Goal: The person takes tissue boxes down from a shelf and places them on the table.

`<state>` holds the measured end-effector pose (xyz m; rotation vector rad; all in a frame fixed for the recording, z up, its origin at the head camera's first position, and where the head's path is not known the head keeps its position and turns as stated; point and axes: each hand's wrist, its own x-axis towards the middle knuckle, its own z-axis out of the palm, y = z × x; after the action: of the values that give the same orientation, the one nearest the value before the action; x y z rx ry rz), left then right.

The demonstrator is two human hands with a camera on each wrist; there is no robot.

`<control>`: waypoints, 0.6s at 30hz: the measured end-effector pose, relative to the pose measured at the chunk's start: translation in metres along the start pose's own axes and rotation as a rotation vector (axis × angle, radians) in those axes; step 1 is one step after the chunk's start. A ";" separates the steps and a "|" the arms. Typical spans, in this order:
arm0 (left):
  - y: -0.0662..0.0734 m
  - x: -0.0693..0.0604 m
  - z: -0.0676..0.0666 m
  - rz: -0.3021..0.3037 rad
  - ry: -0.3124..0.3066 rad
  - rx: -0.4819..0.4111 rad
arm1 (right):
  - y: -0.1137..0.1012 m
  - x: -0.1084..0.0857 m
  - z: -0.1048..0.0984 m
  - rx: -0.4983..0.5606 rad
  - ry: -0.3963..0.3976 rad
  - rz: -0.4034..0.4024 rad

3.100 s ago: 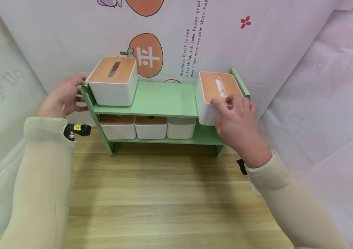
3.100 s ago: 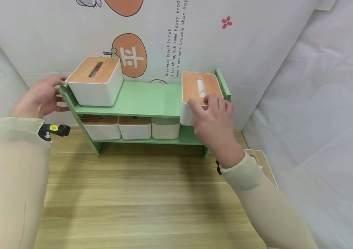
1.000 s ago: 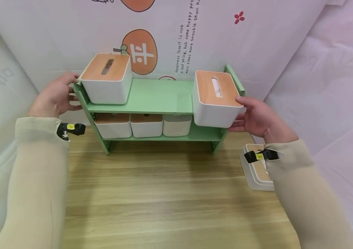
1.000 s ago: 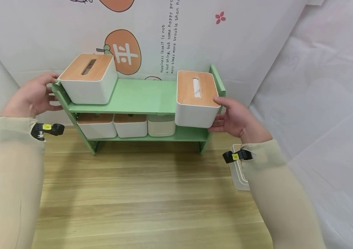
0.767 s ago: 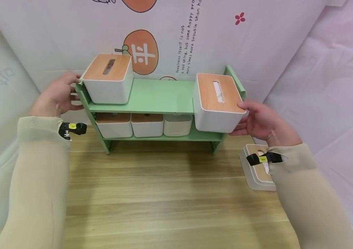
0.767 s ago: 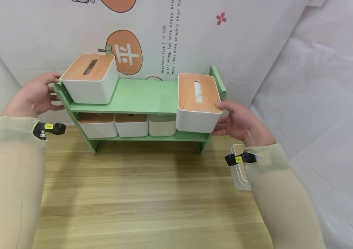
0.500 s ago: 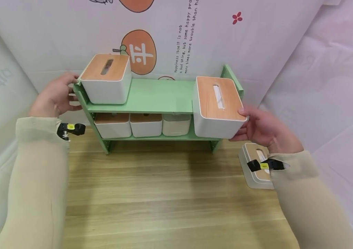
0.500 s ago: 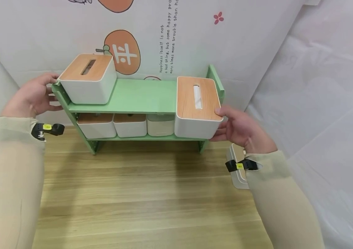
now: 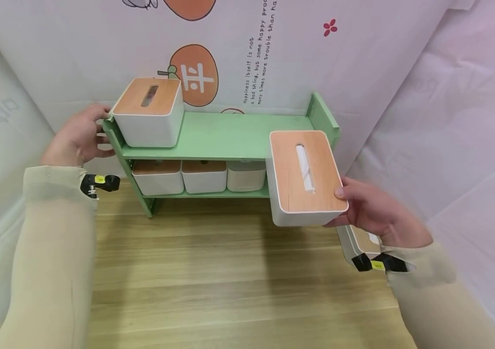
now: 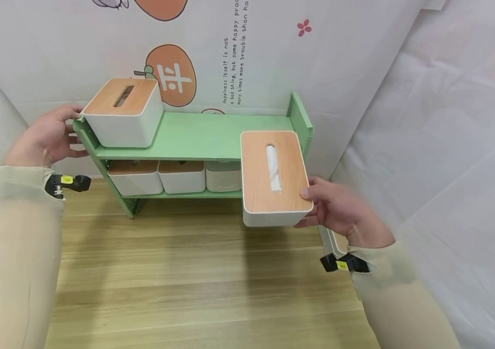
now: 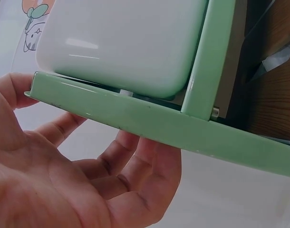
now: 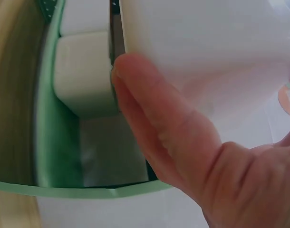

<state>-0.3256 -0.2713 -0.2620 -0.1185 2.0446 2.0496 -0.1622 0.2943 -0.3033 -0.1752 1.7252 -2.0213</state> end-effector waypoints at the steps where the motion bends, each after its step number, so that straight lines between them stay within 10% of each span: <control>1: 0.000 0.000 0.000 -0.001 0.000 0.001 | 0.005 -0.002 0.002 -0.004 0.003 0.003; 18: 0.000 0.000 0.000 0.011 -0.006 0.002 | 0.102 -0.002 -0.004 -0.123 0.118 0.293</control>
<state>-0.3259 -0.2711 -0.2622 -0.1015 2.0481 2.0522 -0.1349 0.2894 -0.4014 0.1530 1.8281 -1.7452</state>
